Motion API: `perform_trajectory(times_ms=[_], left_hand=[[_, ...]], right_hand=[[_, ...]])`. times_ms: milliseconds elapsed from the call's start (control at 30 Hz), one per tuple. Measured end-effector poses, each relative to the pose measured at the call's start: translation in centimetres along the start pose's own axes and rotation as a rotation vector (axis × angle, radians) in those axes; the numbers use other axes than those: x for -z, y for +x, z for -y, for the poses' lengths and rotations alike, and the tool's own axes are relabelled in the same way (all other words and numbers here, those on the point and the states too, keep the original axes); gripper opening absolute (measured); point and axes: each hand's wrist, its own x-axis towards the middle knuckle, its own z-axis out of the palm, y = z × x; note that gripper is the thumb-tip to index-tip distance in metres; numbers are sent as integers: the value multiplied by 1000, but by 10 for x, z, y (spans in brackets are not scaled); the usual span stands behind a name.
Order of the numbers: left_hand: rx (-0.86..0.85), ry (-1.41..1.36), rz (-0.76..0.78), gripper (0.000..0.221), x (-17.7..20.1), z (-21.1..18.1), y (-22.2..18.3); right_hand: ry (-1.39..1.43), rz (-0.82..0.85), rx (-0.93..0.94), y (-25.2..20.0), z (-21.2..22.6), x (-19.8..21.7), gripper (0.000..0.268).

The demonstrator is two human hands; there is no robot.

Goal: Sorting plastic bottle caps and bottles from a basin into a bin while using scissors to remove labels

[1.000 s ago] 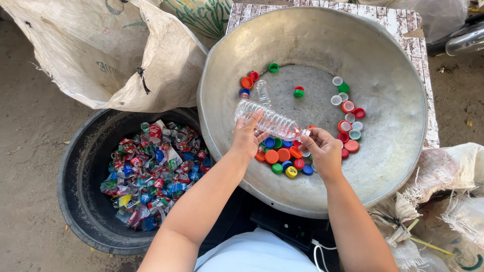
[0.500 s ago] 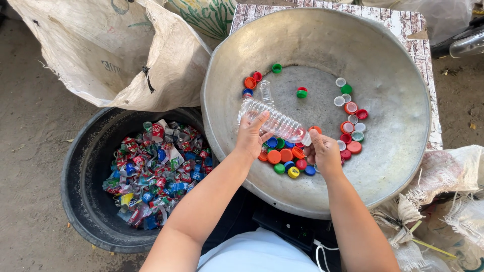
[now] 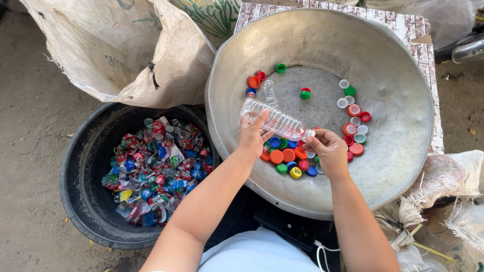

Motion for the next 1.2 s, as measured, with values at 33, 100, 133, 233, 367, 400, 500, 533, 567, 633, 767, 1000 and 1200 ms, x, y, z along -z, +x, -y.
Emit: perform_trajectory(times_ms=[33, 100, 133, 233, 367, 400, 500, 533, 567, 633, 767, 1000, 1200], left_hand=[[-1, -1, -2, 56, -2, -2, -3], [12, 52, -68, 64, -7, -7, -8], [12, 52, -68, 64, -5, -5, -5], [51, 53, -76, 98, 1, -1, 3], [49, 14, -120, 90, -1, -13, -2], [51, -26, -127, 91, -2, -18, -6], [86, -164, -70, 75, 13, -29, 24], [87, -160, -67, 75, 14, -39, 29], [79, -176, -64, 78, 16, -49, 32], [71, -189, -60, 81, 19, -64, 40], [1, 152, -140, 101, 20, -82, 57], [-208, 714, -241, 75, 24, -50, 139], [-538, 1505, -186, 43, 28, -37, 122]], right_hand=[[0, 2, -1, -2, -1, -3, 33], [-48, -17, 220, -7, -4, -8, 43], [-47, -18, 219, -9, 2, -12, 43], [-206, -65, 489, -14, 18, -18, 39], [-483, -204, 768, -14, 23, -16, 31], [-514, -245, 807, -14, 22, -15, 31], [-662, -175, 715, -9, 14, -7, 37], [-661, -180, 714, -8, 11, -6, 37], [-736, -46, 576, -7, 7, -4, 44], [-802, 85, 433, -8, 3, -3, 51], [-869, 205, 219, -8, 7, -7, 63], [-851, 203, 251, -11, 8, -10, 44], [-852, 216, 204, -15, 19, -15, 38]])
